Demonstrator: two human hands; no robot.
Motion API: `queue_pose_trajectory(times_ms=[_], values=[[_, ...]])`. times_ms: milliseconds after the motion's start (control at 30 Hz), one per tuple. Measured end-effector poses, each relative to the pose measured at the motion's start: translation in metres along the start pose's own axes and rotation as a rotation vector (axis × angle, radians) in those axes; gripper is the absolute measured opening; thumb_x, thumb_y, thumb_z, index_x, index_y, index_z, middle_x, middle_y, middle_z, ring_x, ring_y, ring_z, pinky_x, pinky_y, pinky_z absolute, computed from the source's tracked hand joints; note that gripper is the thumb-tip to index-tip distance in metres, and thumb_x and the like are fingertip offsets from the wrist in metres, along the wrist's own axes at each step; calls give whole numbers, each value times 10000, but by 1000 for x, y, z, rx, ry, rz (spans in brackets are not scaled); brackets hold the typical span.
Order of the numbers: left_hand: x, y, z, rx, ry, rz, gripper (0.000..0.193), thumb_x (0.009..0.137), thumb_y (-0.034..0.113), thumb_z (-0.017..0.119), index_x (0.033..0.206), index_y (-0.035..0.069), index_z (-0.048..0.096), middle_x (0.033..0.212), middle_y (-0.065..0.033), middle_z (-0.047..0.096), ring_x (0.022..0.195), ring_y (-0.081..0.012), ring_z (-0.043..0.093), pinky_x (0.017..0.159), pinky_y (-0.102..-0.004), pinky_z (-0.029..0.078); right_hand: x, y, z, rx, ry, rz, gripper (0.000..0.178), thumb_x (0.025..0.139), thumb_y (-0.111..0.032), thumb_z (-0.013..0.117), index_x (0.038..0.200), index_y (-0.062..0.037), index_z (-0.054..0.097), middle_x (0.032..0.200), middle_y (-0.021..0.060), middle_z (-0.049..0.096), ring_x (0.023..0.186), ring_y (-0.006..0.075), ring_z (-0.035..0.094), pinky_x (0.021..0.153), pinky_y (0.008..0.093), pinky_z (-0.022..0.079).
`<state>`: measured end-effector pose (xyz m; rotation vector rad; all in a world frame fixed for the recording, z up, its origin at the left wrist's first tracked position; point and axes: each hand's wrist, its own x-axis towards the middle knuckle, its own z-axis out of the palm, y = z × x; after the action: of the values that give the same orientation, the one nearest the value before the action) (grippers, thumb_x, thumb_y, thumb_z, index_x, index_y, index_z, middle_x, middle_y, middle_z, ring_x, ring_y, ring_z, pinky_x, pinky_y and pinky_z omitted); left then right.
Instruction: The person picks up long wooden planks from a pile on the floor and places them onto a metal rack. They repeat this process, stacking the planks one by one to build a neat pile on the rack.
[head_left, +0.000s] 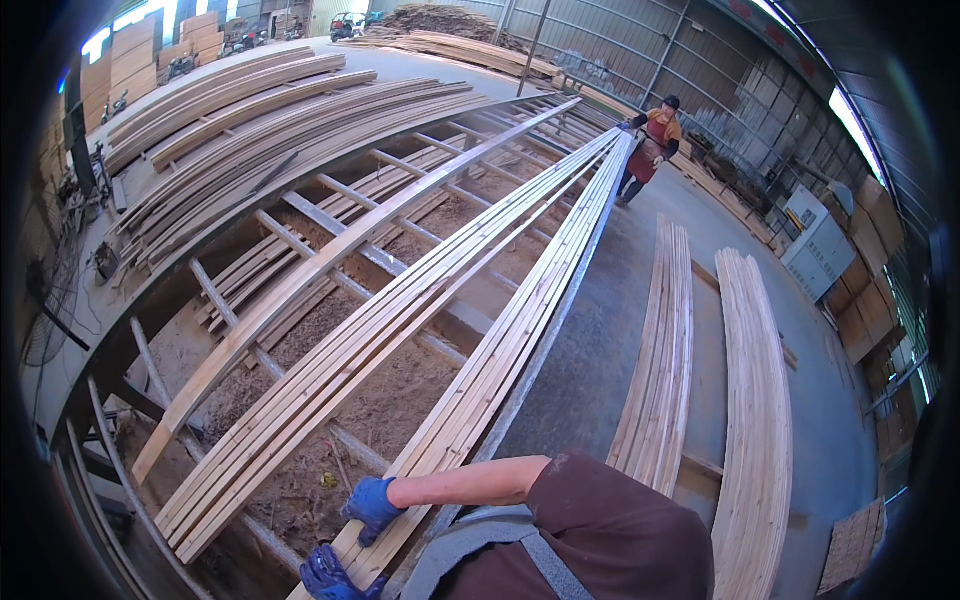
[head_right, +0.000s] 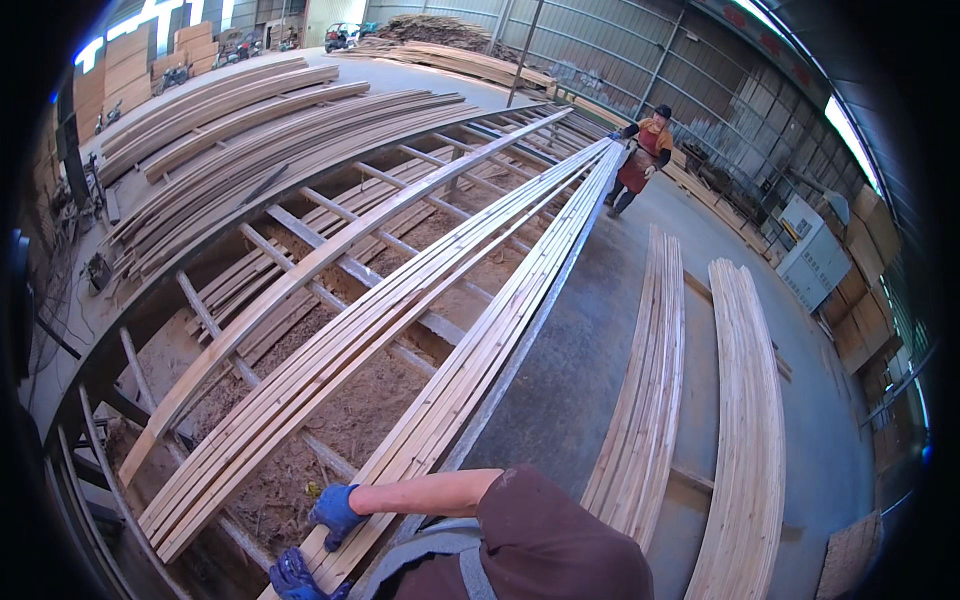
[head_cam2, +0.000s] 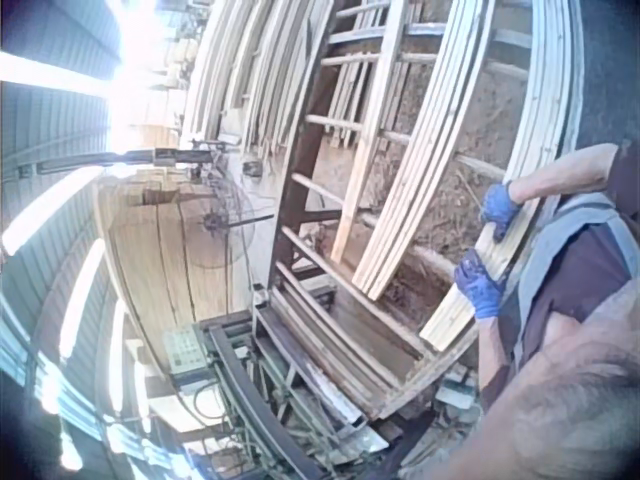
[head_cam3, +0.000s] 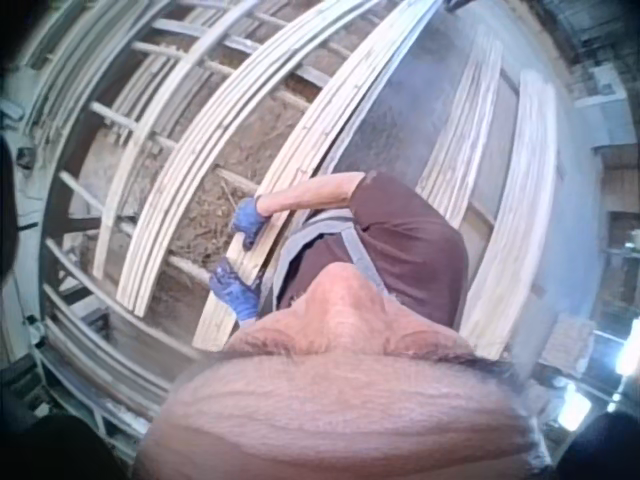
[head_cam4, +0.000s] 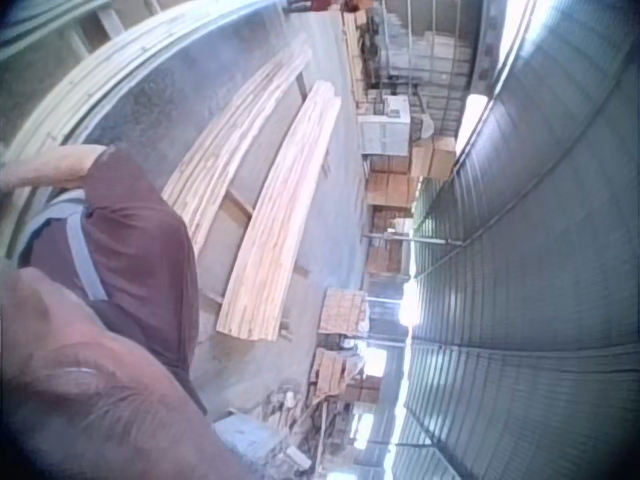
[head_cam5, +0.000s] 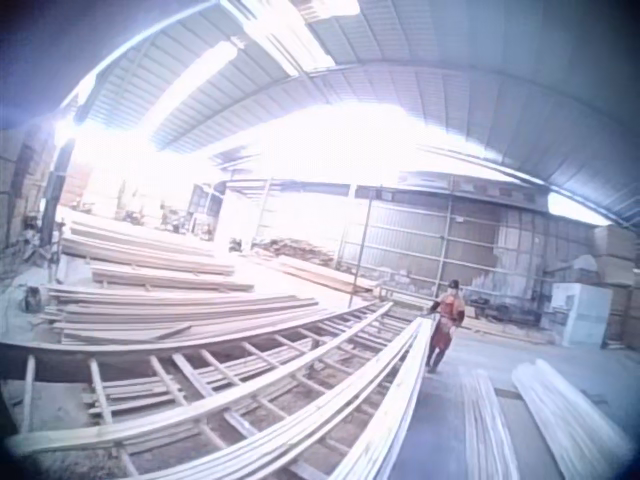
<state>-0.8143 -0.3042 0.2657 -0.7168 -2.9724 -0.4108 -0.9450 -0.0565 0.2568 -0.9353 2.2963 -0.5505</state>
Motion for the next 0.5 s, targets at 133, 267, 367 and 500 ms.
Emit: queue_pose_trajectory(times_ms=[133,267,367,500], values=[[7,7,-5,17,-58,3,1032,683,578,804,1476,18,452,1359,-197,526,1269,-430,466,1116,-566,334,-8,3,-4,14,-19,21,654,745,-603,742,1115,-65,700,984,219,726,946,411,698,830,499,541],[4,-5,-10,-43,77,-3,952,691,562,801,1415,21,501,1286,-202,560,1206,-436,495,1065,-562,367,12,-12,-23,12,-76,18,677,761,-589,736,1191,-68,685,1072,217,722,1022,414,682,897,498,527],[-20,-11,-1,-170,147,-126,819,665,444,836,1310,21,557,1182,-194,608,1118,-422,566,972,-560,430,34,-25,9,62,-75,-54,686,810,-558,707,1319,-102,643,1194,203,705,1108,410,662,963,473,518],[-46,-12,-21,-204,194,-123,734,699,438,807,1275,37,594,1224,-178,621,1105,-391,590,985,-508,455,31,-43,19,13,-225,7,695,849,-613,673,1301,-85,655,1214,224,693,1102,392,679,946,464,536]])
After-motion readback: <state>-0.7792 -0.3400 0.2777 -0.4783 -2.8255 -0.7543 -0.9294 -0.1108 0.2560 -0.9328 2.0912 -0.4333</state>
